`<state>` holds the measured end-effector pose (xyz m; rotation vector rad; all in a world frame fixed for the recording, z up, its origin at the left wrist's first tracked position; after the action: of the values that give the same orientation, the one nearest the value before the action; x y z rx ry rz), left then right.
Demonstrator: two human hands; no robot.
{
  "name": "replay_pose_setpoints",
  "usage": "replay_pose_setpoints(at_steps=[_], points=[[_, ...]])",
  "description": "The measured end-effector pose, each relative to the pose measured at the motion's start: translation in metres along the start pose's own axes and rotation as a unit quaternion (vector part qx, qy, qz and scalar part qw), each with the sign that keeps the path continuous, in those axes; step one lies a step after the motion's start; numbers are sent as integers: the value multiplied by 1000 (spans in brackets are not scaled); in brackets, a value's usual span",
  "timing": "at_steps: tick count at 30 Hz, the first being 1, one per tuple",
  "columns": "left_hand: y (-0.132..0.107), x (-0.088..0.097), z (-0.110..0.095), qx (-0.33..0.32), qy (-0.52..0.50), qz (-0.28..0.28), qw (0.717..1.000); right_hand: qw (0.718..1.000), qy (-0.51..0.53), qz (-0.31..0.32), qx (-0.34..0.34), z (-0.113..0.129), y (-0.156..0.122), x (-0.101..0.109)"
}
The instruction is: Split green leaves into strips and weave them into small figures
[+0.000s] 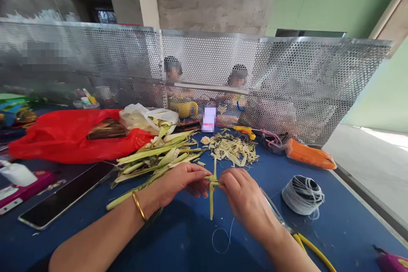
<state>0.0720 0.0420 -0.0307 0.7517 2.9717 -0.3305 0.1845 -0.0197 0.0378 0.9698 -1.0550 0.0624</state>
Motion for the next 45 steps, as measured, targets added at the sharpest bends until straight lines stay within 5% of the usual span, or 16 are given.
replay_pose_setpoints(at_steps=[6, 11, 19, 27, 35, 45], points=[[1, -4, -18, -126, 116, -15, 985, 997, -50, 7, 64, 9, -3, -2], [0, -15, 2, -44, 27, 53, 997, 995, -42, 38, 81, 14, -3, -6], [-2, -15, 17, 41, -32, 23, 998, 994, -44, 32, 93, 15, -2, -8], [2, -8, 20, 24, -64, -61, 996, 990, -8, -129, -52, -1, 1, 25], [-3, -10, 17, 26, -68, -97, 993, 996, 24, -14, -89, 3, 2, -5], [-2, -17, 16, 10, -42, -60, 997, 960, 131, 9, -249, -25, -9, -18]])
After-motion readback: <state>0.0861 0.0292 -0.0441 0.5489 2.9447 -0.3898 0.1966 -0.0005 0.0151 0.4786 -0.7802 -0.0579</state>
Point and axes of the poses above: each hand's wrist, its own y-axis towards the middle knuckle, its own x-axis out of the back of the hand, z = x × y, the point moved 9 cm from there along y, towards the middle knuckle, and after that the axes turned 5 degrees about -z, right-handed, at the moved point
